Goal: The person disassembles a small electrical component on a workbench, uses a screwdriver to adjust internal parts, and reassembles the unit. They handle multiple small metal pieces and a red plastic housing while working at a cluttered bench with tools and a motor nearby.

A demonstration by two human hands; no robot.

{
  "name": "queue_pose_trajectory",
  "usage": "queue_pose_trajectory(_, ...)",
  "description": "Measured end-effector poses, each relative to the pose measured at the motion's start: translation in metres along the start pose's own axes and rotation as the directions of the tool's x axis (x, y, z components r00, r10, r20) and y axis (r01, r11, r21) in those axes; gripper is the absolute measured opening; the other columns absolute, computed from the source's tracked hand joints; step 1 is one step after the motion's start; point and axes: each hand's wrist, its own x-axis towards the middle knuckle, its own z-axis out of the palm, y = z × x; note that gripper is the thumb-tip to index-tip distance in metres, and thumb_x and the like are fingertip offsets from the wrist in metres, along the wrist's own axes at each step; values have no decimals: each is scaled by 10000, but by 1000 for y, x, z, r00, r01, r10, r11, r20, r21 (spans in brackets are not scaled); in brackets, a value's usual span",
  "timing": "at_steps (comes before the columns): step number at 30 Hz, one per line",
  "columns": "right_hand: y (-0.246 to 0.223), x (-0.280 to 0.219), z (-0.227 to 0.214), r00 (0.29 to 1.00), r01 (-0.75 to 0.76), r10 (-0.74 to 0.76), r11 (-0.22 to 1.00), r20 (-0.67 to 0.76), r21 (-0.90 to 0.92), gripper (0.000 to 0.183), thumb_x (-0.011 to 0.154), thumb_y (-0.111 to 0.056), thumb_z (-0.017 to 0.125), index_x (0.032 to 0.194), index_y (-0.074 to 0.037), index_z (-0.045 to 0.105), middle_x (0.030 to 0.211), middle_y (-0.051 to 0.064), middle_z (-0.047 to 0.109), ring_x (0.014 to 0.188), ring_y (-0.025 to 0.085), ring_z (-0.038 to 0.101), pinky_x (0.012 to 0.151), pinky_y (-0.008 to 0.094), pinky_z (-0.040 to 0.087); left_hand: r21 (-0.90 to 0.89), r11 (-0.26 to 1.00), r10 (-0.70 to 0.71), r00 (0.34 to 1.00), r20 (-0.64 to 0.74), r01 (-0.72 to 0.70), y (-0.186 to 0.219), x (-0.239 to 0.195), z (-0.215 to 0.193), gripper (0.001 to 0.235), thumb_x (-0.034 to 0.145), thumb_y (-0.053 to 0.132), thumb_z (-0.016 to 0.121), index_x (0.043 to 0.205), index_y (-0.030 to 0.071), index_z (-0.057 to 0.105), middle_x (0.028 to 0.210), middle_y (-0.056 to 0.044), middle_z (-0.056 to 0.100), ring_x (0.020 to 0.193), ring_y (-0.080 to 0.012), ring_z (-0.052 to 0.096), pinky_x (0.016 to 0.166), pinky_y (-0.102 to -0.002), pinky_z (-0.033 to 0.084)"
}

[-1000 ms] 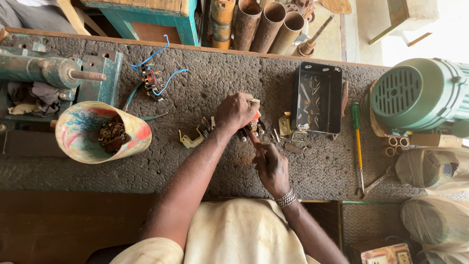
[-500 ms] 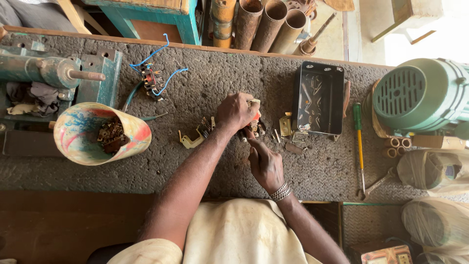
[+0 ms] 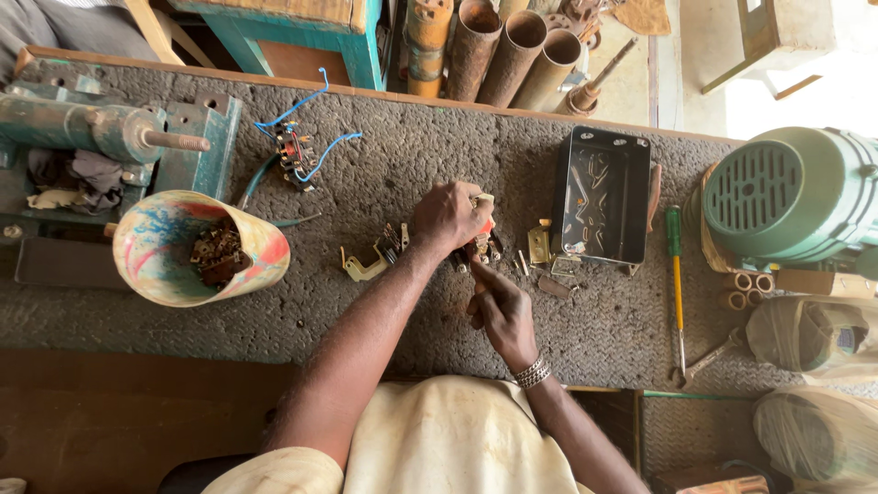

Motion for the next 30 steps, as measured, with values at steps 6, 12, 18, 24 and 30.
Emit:
queue_pose_trajectory(6,12,6,7,997,66,-60,991,-56,113,390,1047,-145,579,1408,1,604,729,67,693,548,90,610,481,255,517,0,999,-40,998,46,40,2,1,0,406,919,424,612,1143,124,768,615,-64,679,433,-124,562,335,-339,446)
queue_pose_trajectory(12,18,8,12,862,466,-494,860,-113,-207,328,1065,-74,571,1384,-14,616,1249,181,748,1046,245,772,879,374,633,-16,1000,-18,999,27,19,8,-3,-8,394,922,434,619,1123,132,774,671,-79,723,498,-146,632,402,-346,507)
queue_pose_trajectory(18,20,-2,4,965,194,-241,922,-105,-334,421,900,-95,677,1313,-33,623,1098,129,754,938,197,753,804,348,615,-30,1000,-10,999,-52,8,11,-7,-8,335,870,461,679,944,163,812,826,-111,766,748,-332,733,619,-478,574)
queue_pose_trajectory(24,34,10,-18,996,26,-45,971,-76,-239,290,995,-293,617,1185,-99,718,1113,130,736,1041,287,686,928,395,547,-140,988,62,998,-25,-65,21,-10,-17,306,913,356,574,883,99,738,807,-187,701,714,-399,683,645,-513,513)
queue_pose_trajectory(30,45,22,-25,821,496,-517,438,241,-750,769,769,-152,641,1532,-137,545,1271,91,599,1080,278,630,887,427,576,74,996,-47,999,14,46,33,-15,-28,347,865,413,580,953,156,795,891,-227,731,818,-473,679,702,-551,533)
